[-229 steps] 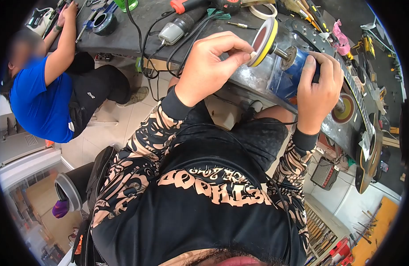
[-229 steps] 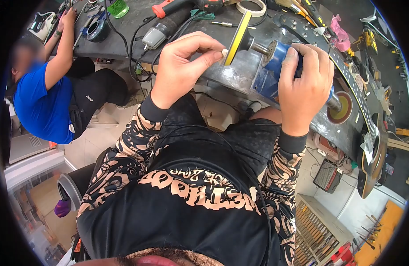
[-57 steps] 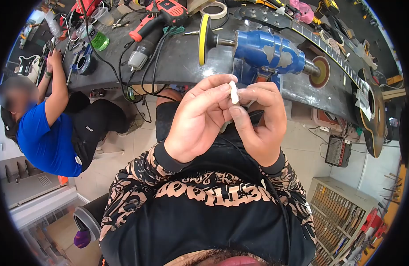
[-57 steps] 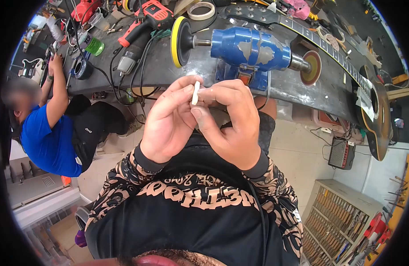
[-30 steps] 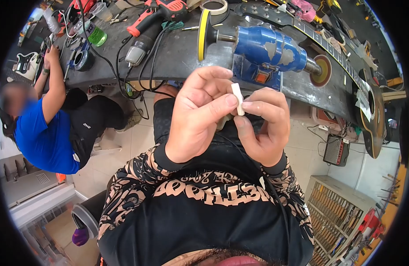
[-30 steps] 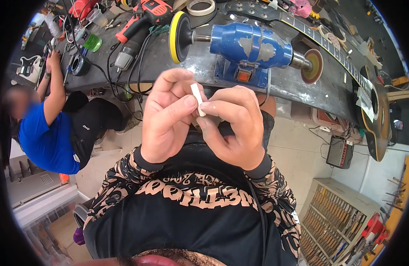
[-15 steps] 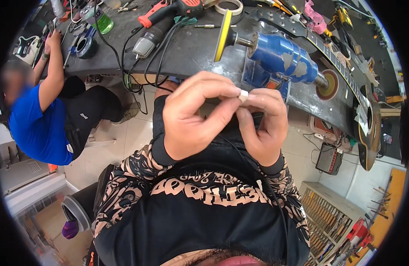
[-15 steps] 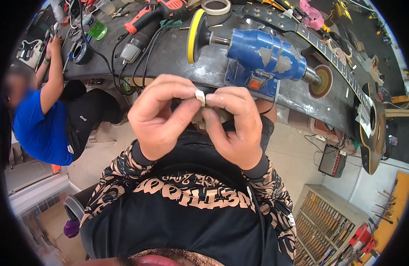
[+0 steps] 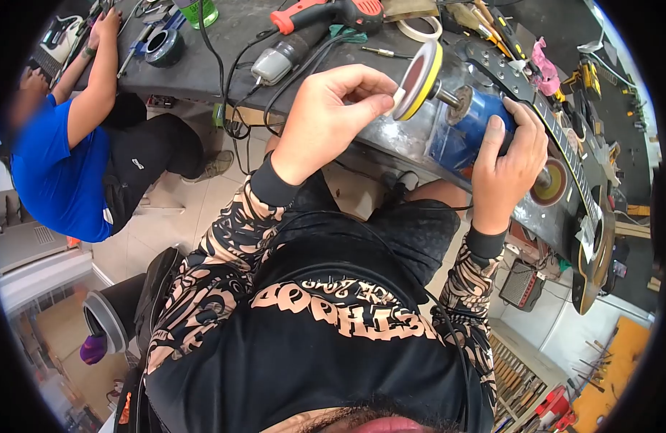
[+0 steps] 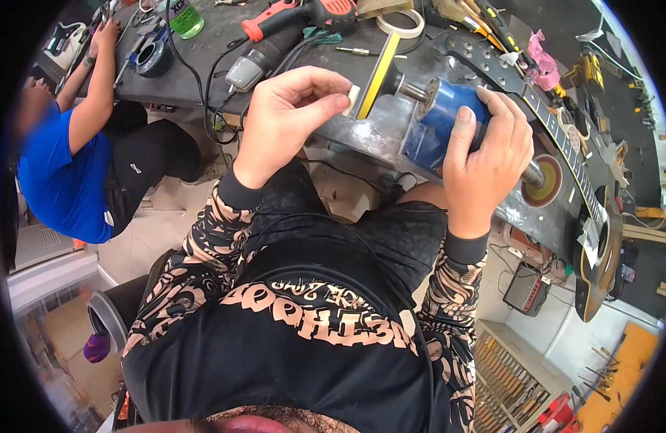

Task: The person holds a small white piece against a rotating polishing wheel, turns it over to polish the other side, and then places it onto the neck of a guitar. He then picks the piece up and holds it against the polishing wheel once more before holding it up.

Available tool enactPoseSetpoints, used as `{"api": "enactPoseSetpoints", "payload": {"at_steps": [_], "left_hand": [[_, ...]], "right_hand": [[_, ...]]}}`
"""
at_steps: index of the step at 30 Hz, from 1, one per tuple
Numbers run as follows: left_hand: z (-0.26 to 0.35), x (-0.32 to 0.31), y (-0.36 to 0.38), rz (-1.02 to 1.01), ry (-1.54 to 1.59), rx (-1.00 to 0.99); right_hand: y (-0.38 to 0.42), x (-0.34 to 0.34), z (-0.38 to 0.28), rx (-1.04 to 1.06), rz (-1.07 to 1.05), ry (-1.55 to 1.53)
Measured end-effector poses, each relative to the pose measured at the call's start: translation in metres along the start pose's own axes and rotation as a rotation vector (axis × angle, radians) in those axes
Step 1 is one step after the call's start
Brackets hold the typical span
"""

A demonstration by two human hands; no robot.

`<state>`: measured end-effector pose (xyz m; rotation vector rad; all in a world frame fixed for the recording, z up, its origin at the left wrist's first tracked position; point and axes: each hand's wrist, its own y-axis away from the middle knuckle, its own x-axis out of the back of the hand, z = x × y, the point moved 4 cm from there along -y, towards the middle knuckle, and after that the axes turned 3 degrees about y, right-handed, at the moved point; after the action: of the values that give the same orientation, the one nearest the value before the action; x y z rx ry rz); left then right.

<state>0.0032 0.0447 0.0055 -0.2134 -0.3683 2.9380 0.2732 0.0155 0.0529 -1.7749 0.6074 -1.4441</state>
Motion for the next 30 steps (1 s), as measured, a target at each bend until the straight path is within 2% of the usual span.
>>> {"api": "enactPoseSetpoints", "payload": {"at_steps": [13,30], "left_hand": [[-0.005,0.000,0.003,-0.051,-0.144,-0.041],[0.000,-0.004,-0.009,-0.028,-0.019,-0.023]], "right_hand": [[0.004,-0.003,0.001,0.000,0.028,0.043],[0.004,-0.005,0.003,0.017,0.044,0.033]]}}
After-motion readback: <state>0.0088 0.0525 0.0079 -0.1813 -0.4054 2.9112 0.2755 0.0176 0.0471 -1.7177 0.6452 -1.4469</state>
